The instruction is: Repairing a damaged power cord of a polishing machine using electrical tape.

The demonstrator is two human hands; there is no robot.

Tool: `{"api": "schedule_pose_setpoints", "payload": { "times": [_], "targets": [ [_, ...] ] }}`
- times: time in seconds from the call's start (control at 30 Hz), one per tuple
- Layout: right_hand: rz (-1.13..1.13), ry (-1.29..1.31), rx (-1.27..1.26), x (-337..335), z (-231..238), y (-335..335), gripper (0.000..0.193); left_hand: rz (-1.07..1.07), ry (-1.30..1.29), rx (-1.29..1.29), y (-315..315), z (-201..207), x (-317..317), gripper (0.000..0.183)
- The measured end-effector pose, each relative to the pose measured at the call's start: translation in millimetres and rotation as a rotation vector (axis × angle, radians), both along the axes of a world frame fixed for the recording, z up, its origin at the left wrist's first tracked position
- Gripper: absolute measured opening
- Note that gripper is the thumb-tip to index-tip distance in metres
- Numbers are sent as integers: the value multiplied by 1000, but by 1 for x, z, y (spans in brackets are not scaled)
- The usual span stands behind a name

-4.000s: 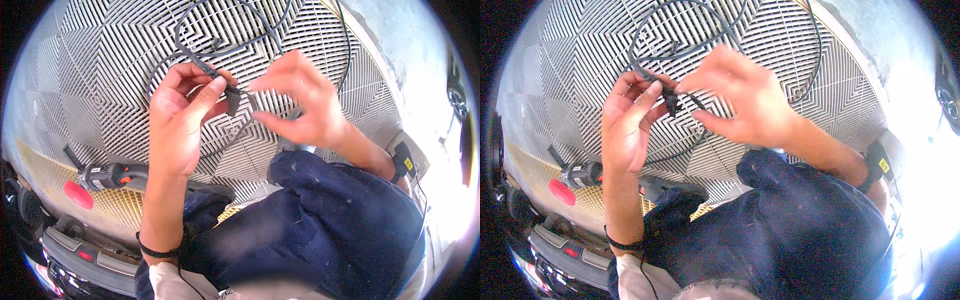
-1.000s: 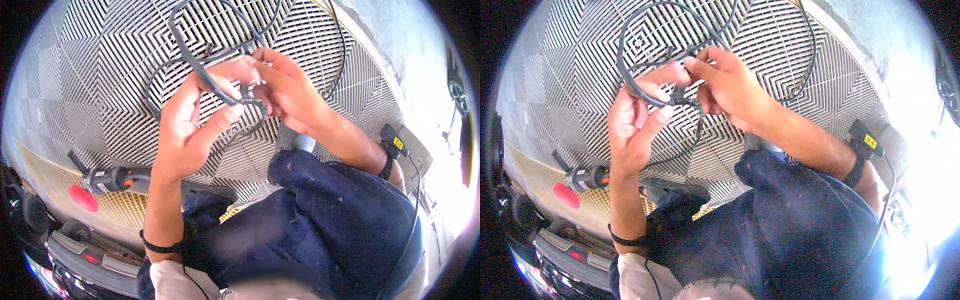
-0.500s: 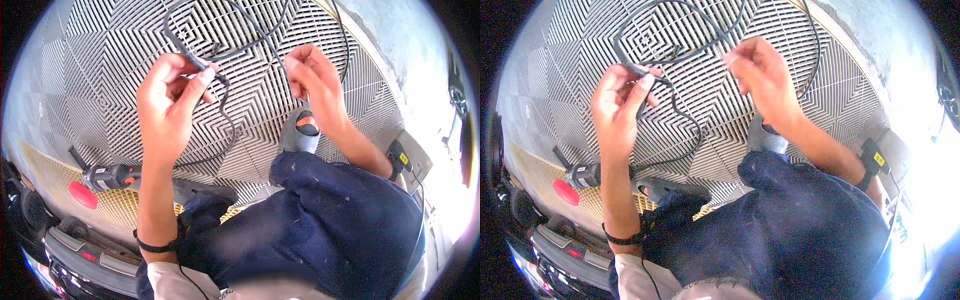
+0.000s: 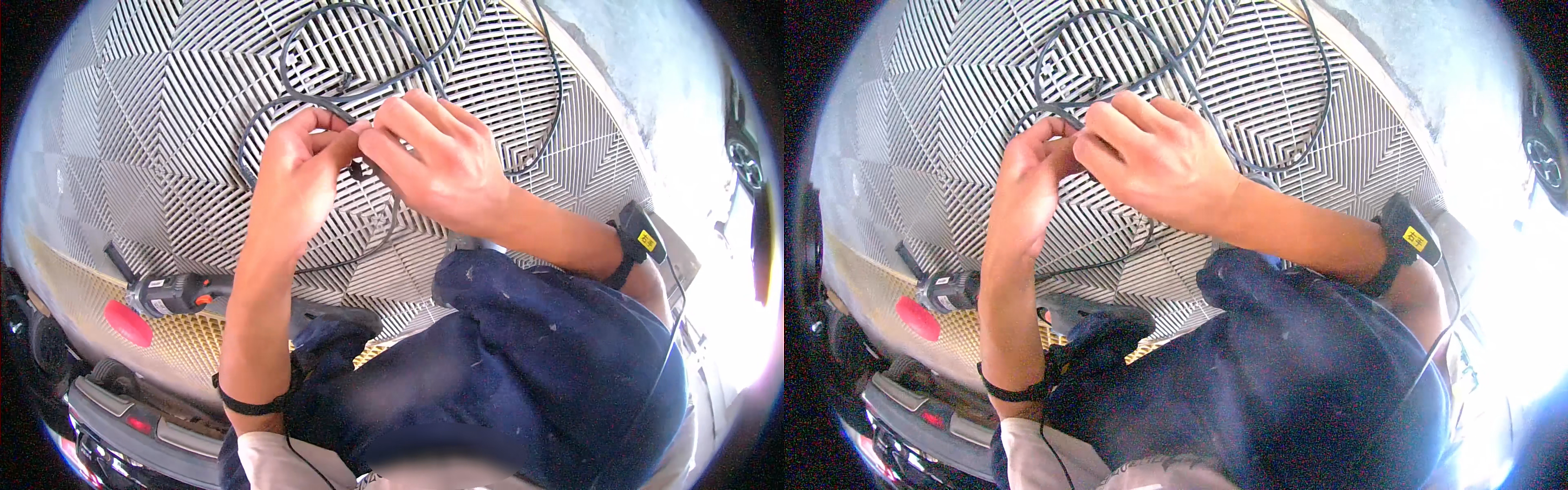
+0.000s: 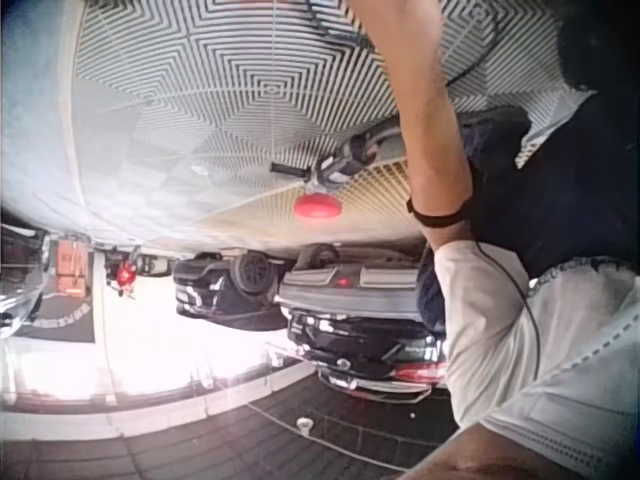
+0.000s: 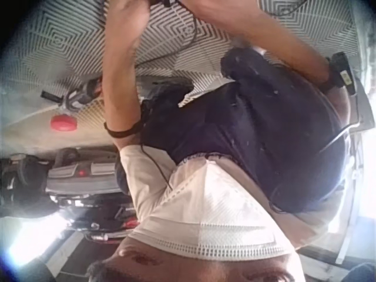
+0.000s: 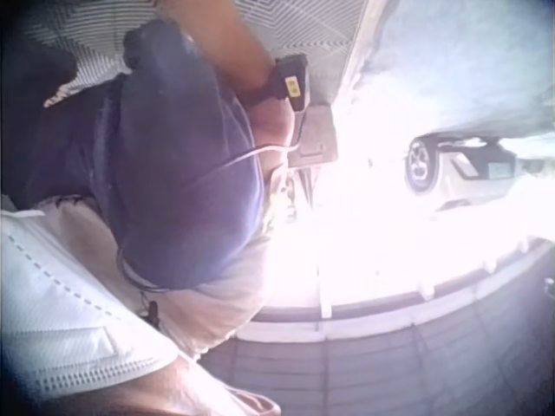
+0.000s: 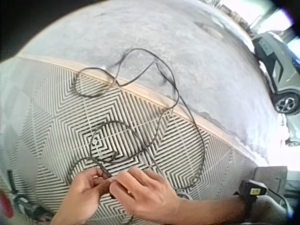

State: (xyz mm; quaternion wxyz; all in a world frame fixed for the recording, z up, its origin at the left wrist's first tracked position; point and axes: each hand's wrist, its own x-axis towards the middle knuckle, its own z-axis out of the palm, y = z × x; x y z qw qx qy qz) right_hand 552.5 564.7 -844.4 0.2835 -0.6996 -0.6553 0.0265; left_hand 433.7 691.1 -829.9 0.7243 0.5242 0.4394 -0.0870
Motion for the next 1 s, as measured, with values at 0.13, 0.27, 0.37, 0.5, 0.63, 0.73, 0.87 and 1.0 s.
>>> {"api": "schedule_pose_setpoints", "payload": {
  "times": [0.13,0.27,0.37,0.5,0.63,0.73,0.87,1.0],
  "targets": [
    [-1,103,31,7,0,1,13,145,-64,-153,1,2,3,15],
    [-140,498,-58,12,12,-6,15,30,-154,-57,-2,3,7,12],
    [-355,838,-162,17,24,-9,10,193,-318,-86,-11,9,8,11],
    [-599,1437,-297,15,35,-2,21,293,-417,-110,-23,4,9,12],
    [-471,1110,-332,12,35,-6,24,406,-444,-254,-31,10,9,20],
    [-411,898,-227,15,28,-11,23,309,-383,-159,-28,15,8,26],
    [-595,1113,-147,30,22,-16,25,231,-404,-155,-26,18,4,31],
    [-789,857,-575,41,40,-20,28,269,-329,-320,-28,27,11,26]
  ]
}}
